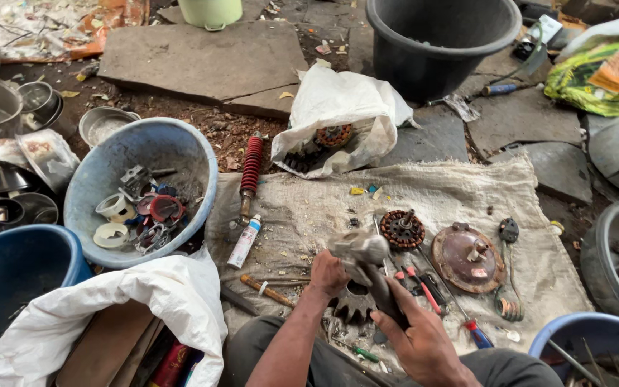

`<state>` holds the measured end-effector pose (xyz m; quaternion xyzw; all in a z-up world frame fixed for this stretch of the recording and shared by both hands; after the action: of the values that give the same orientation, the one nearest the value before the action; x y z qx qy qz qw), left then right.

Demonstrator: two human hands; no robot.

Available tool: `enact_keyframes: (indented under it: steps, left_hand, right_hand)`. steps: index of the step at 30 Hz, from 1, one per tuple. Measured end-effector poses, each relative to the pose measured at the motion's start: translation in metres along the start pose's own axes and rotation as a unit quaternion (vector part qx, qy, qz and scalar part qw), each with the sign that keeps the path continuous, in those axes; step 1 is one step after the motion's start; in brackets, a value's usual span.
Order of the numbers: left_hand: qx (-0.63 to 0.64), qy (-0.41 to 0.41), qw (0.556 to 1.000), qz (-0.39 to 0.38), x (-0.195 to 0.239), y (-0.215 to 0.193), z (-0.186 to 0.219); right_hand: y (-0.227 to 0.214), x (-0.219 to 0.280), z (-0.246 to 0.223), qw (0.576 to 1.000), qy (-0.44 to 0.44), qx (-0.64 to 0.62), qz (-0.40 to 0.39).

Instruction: The person sits on the ground and uses a hammer and chisel to remove a metal ring from a clutch assembly. They then use a screwdriver to adjust small components within the assembly and continue hammering to separate parts.

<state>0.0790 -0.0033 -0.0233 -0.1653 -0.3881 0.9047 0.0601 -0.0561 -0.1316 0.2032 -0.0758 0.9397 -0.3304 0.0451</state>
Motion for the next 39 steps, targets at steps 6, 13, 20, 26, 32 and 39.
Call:
enact_keyframes:
  steps: [6, 13, 20, 26, 32, 39]
  left_hand:
    - [0.057, 0.048, 0.994, 0.084, 0.006, -0.013, 0.005]
    - [0.066, 0.019, 0.995, 0.071, 0.003, 0.014, -0.026]
    - [0.043, 0.068, 0.989, 0.127, 0.004, -0.013, -0.009]
    - [0.052, 0.012, 0.991, 0.119, -0.006, 0.000, -0.018]
    - [0.136, -0.154, 0.977, 0.056, 0.010, 0.028, -0.050]
    - [0.550, -0.333, 0.726, 0.246, 0.030, 0.011, -0.074]
  right_hand:
    - [0.023, -0.012, 0.035, 0.981, 0.150, 0.096, -0.073]
    - [-0.011, -0.005, 0.002, 0.991, -0.063, 0.100, 0.056]
    - [0.022, -0.016, 0.030, 0.970, 0.193, 0.081, -0.119]
    - [0.012, -0.001, 0.056, 0.995, -0.091, 0.005, 0.028]
    - [0.074, 0.041, 0.176, 0.839, 0.361, -0.406, 0.029]
    - [0.100, 0.060, 0.224, 0.710, 0.542, -0.430, 0.132]
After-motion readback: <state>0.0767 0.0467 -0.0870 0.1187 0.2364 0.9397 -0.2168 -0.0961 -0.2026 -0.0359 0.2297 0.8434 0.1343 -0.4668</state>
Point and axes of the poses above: each hand's wrist, its own x-axis away from the middle knuckle, its own y-axis out of the palm, z = x × y, the point moved 6 cm from there along -x, towards the middle knuckle, and after that the axes turned 4 degrees about -x, right-handed, at the moved point
